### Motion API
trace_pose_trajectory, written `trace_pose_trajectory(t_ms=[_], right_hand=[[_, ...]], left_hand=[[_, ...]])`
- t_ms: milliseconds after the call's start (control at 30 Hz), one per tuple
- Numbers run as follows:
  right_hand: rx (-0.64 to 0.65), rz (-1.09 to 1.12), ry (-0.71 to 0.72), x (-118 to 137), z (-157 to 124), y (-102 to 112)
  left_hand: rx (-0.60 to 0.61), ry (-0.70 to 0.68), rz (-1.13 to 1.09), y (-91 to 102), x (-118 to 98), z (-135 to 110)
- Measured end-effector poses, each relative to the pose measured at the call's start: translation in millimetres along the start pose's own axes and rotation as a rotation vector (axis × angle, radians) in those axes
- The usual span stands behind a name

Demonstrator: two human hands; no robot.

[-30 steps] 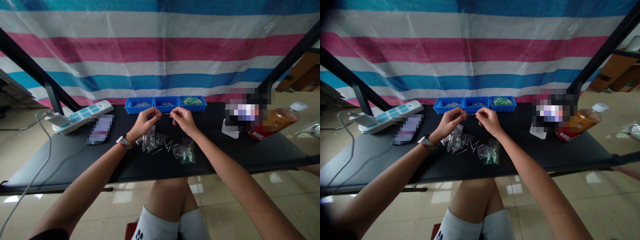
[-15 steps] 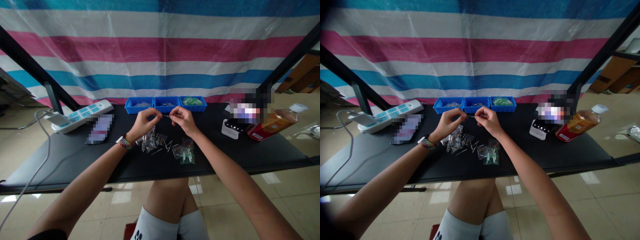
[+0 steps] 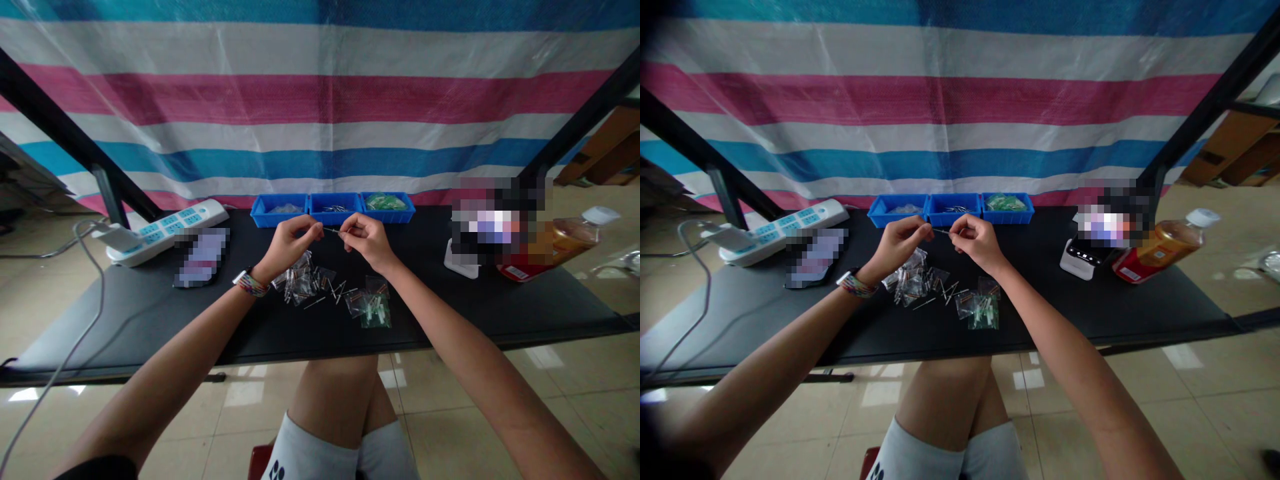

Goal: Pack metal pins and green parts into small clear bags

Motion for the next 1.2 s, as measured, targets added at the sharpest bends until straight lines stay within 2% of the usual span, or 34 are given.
trace_pose_trajectory(t_ms=[100,200,300,367,467,533,567,700,767,867,1033,1133,1200], right_hand=[[-0.034,-0.001,0.023,0,2,3],[-0.180,-0.037,0.085,-1,11,17],[-0.363,-0.170,0.148,-7,24,37],[-0.374,-0.294,0.168,-14,33,43],[-0.337,-0.443,0.238,-15,36,43],[-0.251,-0.502,0.308,-9,28,30],[-0.155,-0.517,0.341,-6,21,18],[0.429,-0.513,0.495,2,-22,-49],[0.547,-0.551,0.551,2,-37,-67],[0.545,-0.643,0.574,-4,-39,-73],[0.502,-0.736,0.640,-4,-35,-67],[0.426,-0.670,0.631,2,-30,-59],[0.332,-0.579,0.569,5,-23,-50]], left_hand=[[0.025,0.023,-0.001,-0.7,4,-1],[0.028,0.048,0.004,0.8,9,0],[0.004,0.075,-0.005,3.8,12,2],[-0.018,0.098,-0.022,5.6,14,3],[-0.071,0.131,-0.056,9.5,16,5],[-0.107,0.152,-0.075,12.4,19,6],[-0.119,0.160,-0.084,13.4,21,7],[-0.144,0.175,-0.098,16.9,30,8],[-0.152,0.174,-0.095,18.3,32,8],[-0.153,0.166,-0.080,19.0,32,8],[-0.134,0.156,-0.072,16.0,29,8],[-0.106,0.168,-0.077,12.9,29,7],[-0.062,0.176,-0.093,9.7,28,7]])
Point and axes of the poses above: each hand's wrist, its own z-axis towards the middle knuckle, its own y-axis out of the back of the hand, x = y × z, the point moved 8 cm from there along z, towards the middle knuckle, and after that the axes turned 10 degrees about -x, right-handed, at the moved point
